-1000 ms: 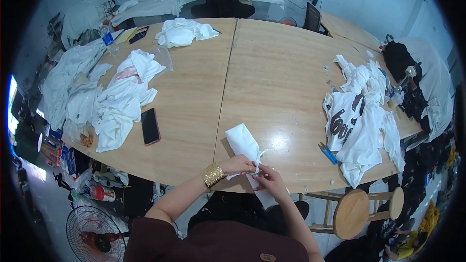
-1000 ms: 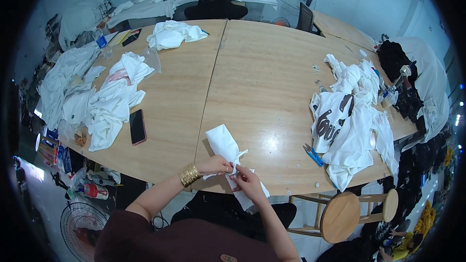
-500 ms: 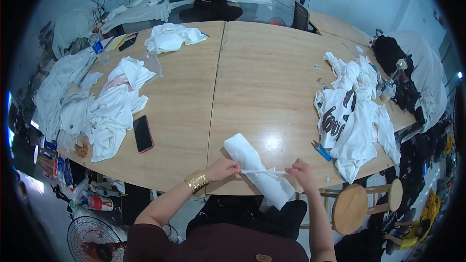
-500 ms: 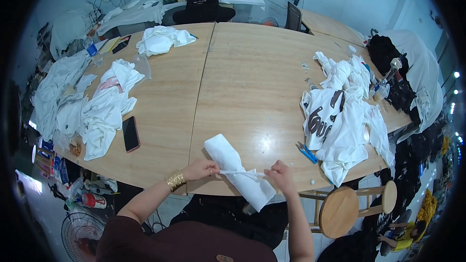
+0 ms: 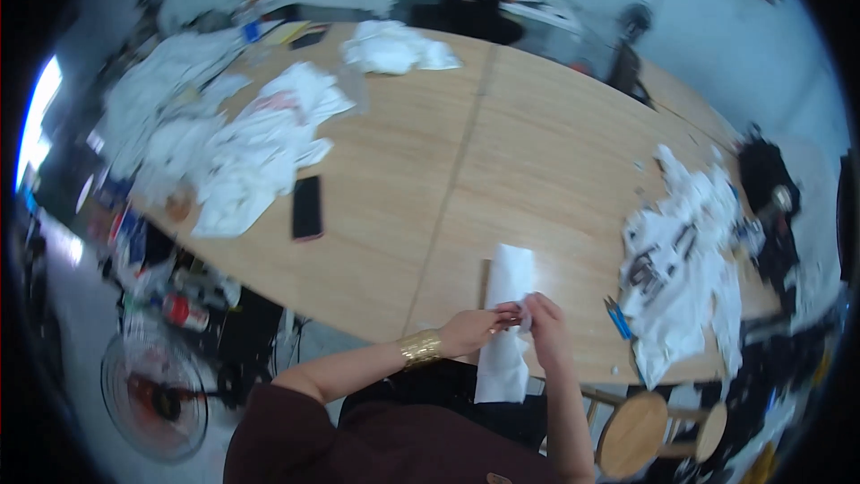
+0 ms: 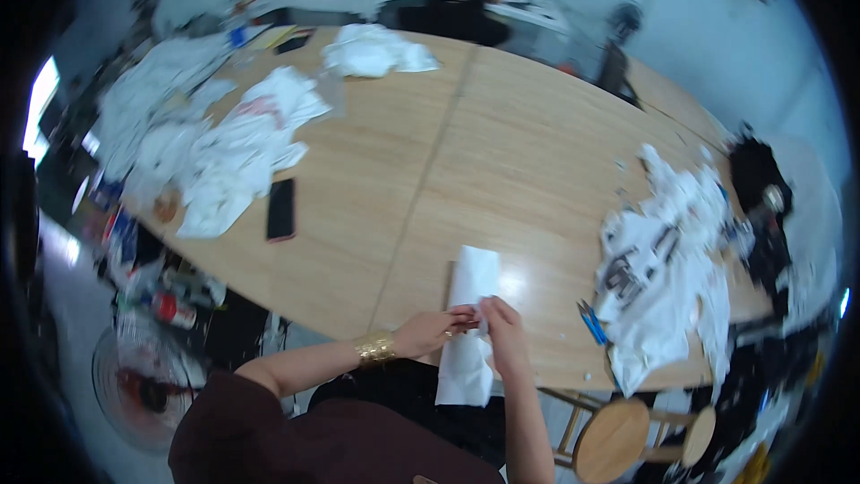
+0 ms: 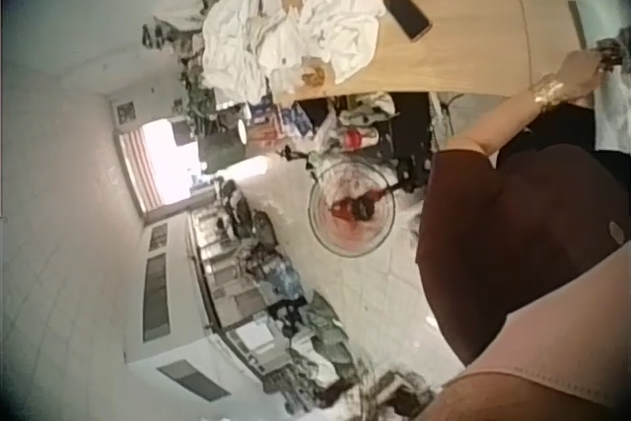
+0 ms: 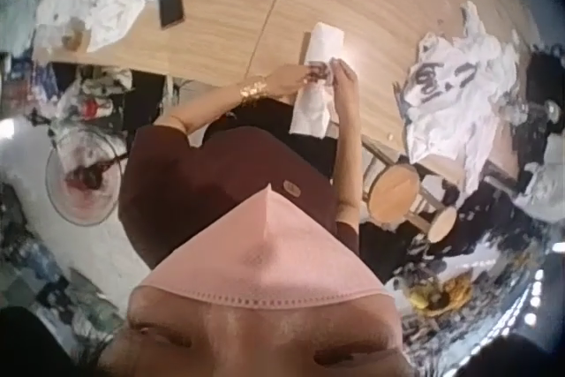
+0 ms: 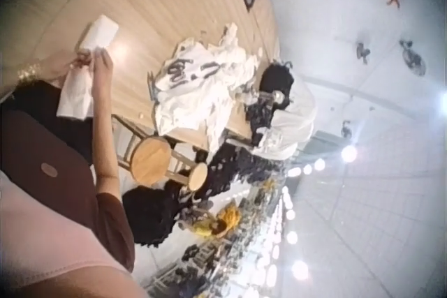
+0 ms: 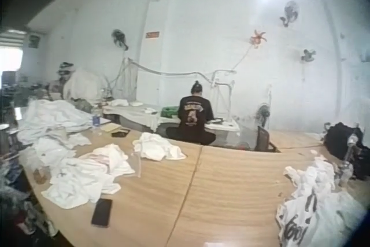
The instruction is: Folding white t-shirts and bundling them together using thin fabric strips.
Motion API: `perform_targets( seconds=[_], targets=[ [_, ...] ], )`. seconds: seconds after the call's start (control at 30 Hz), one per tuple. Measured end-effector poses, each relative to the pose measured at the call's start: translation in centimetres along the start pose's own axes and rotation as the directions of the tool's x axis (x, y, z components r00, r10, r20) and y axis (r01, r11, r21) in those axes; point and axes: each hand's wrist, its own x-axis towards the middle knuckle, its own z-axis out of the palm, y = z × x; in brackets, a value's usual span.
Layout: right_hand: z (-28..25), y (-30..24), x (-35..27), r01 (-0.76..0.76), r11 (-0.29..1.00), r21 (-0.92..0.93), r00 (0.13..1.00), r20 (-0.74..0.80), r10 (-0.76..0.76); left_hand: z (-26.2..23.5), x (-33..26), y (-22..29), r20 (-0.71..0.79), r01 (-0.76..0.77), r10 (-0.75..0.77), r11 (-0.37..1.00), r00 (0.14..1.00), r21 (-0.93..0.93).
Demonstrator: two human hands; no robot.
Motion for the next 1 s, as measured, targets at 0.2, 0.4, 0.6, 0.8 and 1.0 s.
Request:
perform_targets(
  seconds=[0.2, 0.4, 0.6, 0.8, 1.0],
  targets=[
    [-0.5, 3.2, -0.4, 0.202, 0.796, -0.571, 0.893, -0.226, -0.389, -0.3, -0.5, 0.2, -0.105, 0.221, -0.281, 0.895, 0.954, -0.388],
    [0.0, 4.1, -0.4, 0.177, 0.574, -0.799, 0.948, -0.018, -0.317, -2.7, -0.2, 1.1, 0.091, 0.34, -0.328, 0.908, 0.94, -0.245],
    [1.8, 2.4, 0.0, 0.514, 0.051, -0.856, 0.711, 0.392, -0.584, -4.9, 1.4, -0.7, 0.32, 0.408, -0.33, 0.888, 0.888, -0.215],
    [1.3, 2.9, -0.6, 0.401, 0.431, -0.808, 0.87, 0.189, -0.456, -4.9, 1.0, -0.3, 0.329, 0.135, -0.109, 0.989, 0.938, -0.056],
    [0.6, 3.4, -0.6, 0.21, 0.59, -0.78, 0.921, -0.045, -0.387, -1.6, -0.4, 1.0, -0.025, -0.081, 0.102, 0.893, 0.994, 0.443]
  ],
)
